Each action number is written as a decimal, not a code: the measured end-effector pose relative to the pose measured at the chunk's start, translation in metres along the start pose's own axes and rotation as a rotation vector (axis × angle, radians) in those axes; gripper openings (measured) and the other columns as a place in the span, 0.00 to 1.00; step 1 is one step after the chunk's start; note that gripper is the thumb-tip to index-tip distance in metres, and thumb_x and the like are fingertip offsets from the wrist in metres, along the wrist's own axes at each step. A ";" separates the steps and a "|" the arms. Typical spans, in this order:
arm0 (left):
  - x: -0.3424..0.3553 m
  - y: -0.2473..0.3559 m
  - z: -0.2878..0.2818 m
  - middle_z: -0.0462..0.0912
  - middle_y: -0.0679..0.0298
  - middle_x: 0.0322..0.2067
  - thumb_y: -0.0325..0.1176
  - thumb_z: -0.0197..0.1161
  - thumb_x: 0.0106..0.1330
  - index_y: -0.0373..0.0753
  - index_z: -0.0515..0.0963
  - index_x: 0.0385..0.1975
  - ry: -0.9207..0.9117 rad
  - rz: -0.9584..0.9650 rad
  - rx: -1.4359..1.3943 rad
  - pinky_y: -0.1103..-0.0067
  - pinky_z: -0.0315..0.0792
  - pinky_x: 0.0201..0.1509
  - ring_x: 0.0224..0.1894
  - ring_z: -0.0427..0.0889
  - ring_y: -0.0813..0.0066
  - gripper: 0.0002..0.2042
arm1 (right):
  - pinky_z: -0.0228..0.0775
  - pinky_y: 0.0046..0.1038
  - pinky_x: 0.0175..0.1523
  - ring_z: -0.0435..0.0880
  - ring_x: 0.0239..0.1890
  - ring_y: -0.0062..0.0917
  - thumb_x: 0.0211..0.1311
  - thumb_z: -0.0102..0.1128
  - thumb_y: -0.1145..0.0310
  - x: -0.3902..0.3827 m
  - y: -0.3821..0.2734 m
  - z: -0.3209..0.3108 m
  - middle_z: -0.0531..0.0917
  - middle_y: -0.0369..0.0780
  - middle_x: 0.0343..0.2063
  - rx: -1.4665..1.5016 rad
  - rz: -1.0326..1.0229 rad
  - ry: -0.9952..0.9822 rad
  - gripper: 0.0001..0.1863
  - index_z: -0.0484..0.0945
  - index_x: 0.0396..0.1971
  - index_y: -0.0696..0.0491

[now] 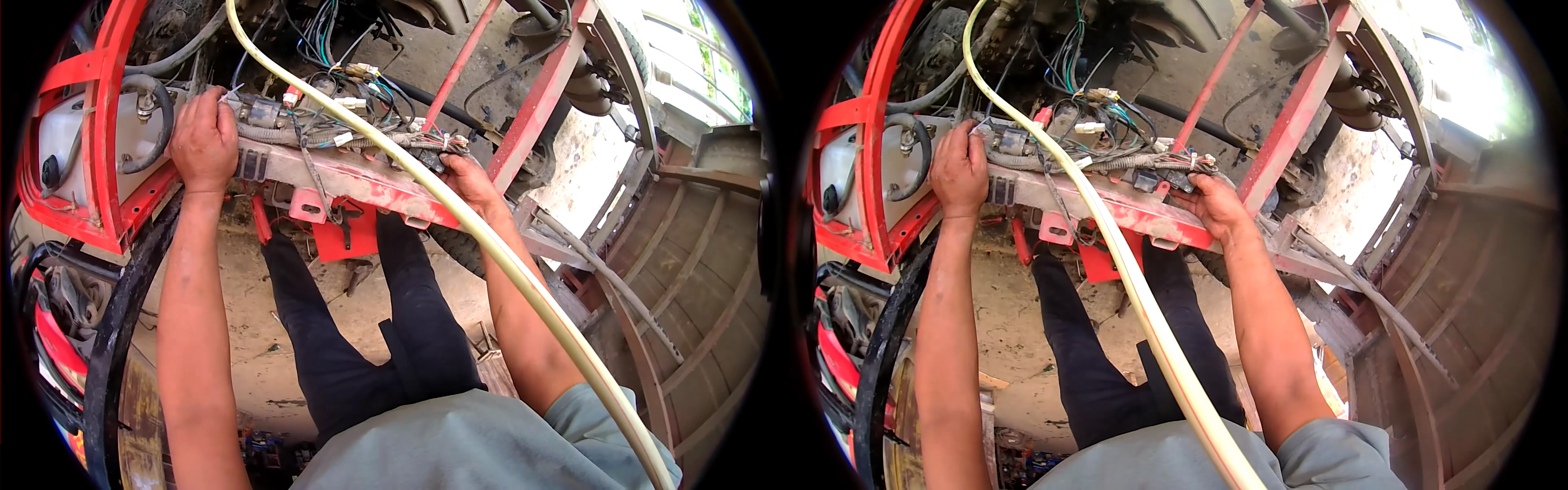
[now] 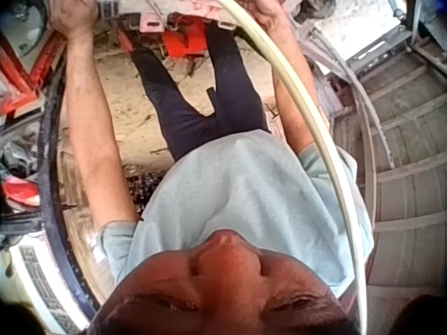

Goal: The person manipulates and connects several wires near the engine of a red vehicle frame, using their hands to sort, strip, and twist the wire ends together.

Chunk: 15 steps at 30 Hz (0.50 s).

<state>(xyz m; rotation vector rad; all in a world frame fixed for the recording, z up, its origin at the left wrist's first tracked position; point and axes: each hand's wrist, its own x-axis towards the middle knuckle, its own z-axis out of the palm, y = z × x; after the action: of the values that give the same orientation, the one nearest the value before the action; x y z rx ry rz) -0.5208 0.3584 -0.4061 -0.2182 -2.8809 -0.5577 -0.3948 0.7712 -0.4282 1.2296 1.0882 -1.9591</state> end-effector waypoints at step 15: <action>0.000 -0.004 0.003 0.86 0.59 0.38 0.28 0.61 0.68 0.41 0.83 0.44 -0.003 0.016 0.012 0.63 0.78 0.46 0.41 0.84 0.54 0.08 | 0.68 0.51 0.75 0.80 0.63 0.43 0.74 0.50 0.83 0.000 -0.003 0.000 0.77 0.50 0.61 0.108 0.034 -0.111 0.20 0.68 0.63 0.62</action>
<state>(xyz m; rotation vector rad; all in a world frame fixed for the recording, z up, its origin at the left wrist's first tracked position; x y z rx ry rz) -0.5214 0.3560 -0.4100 -0.2396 -2.8820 -0.5376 -0.3969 0.7727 -0.4268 1.1719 0.9117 -2.0565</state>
